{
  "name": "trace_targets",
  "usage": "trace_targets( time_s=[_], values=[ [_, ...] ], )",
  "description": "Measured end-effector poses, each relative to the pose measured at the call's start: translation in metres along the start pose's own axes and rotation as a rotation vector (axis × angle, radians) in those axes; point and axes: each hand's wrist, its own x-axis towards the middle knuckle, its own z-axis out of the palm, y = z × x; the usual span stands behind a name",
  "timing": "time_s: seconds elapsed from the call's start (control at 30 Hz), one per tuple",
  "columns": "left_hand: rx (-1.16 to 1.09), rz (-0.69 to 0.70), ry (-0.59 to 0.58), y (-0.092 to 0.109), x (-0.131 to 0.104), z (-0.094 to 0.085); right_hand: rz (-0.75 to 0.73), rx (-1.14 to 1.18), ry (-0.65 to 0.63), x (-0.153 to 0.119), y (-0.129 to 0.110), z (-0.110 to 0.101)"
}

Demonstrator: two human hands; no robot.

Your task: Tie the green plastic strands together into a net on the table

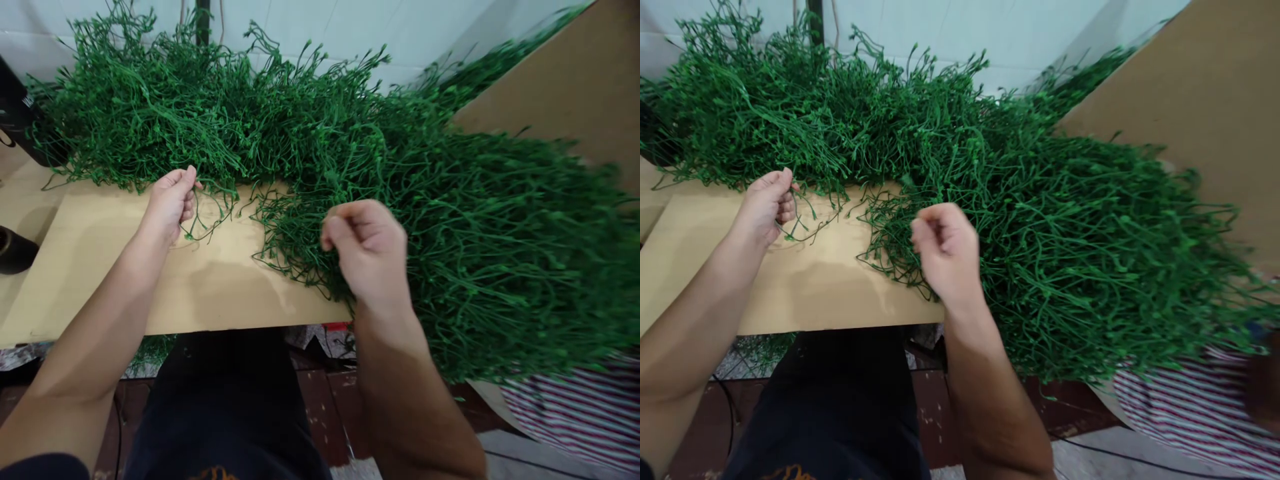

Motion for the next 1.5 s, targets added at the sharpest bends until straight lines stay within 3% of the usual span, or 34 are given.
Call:
trace_targets(
  time_s=[0.1, 0.23, 0.33, 0.47, 0.57, 0.77, 0.93, 1.1, 1.17, 1.27, 1.3, 1.33, 1.4, 1.5],
  values=[
    [0.015, -0.062, -0.093, 0.000, -0.005, 0.006, -0.025, -0.261, 0.340, 0.012, 0.013, -0.024],
    [0.148, -0.100, -0.208, 0.000, -0.014, 0.018, -0.236, -0.610, 0.467, 0.019, 0.008, -0.028],
    [0.227, -0.100, -0.273, -0.001, -0.018, 0.024, -0.379, -0.638, 0.336, 0.016, -0.011, -0.003],
    [0.271, -0.077, -0.351, -0.002, -0.019, 0.028, -0.194, -0.308, -0.109, 0.012, -0.025, 0.043],
    [0.274, -0.018, -0.376, -0.003, -0.019, 0.029, -0.042, -0.158, -0.300, 0.012, -0.022, 0.067],
    [0.384, 0.124, -0.343, -0.012, -0.013, 0.028, -0.009, -0.060, -0.253, 0.008, -0.017, 0.078],
    [0.537, 0.138, -0.249, -0.014, -0.014, 0.036, -0.032, -0.094, -0.265, 0.003, -0.020, 0.076],
    [0.628, 0.172, -0.236, -0.015, -0.017, 0.045, -0.087, -0.155, -0.257, -0.006, -0.024, 0.068],
    [0.630, 0.180, -0.140, -0.017, -0.008, 0.037, -0.188, -0.148, -0.309, -0.017, -0.038, 0.063],
    [0.485, 0.131, 0.152, -0.015, 0.006, 0.017, -0.502, -0.107, -0.512, -0.034, -0.071, 0.055],
    [0.449, 0.126, 0.178, -0.013, 0.008, 0.011, -0.553, -0.086, -0.545, -0.036, -0.080, 0.052],
    [0.418, 0.107, 0.165, -0.009, 0.007, 0.007, -0.545, -0.071, -0.550, -0.036, -0.086, 0.050],
    [0.352, 0.047, 0.061, -0.002, 0.000, 0.006, -0.373, -0.060, -0.468, -0.028, -0.088, 0.048],
    [0.257, -0.040, -0.121, 0.003, -0.014, 0.016, -0.055, -0.047, -0.333, -0.008, -0.068, 0.047]
  ],
)
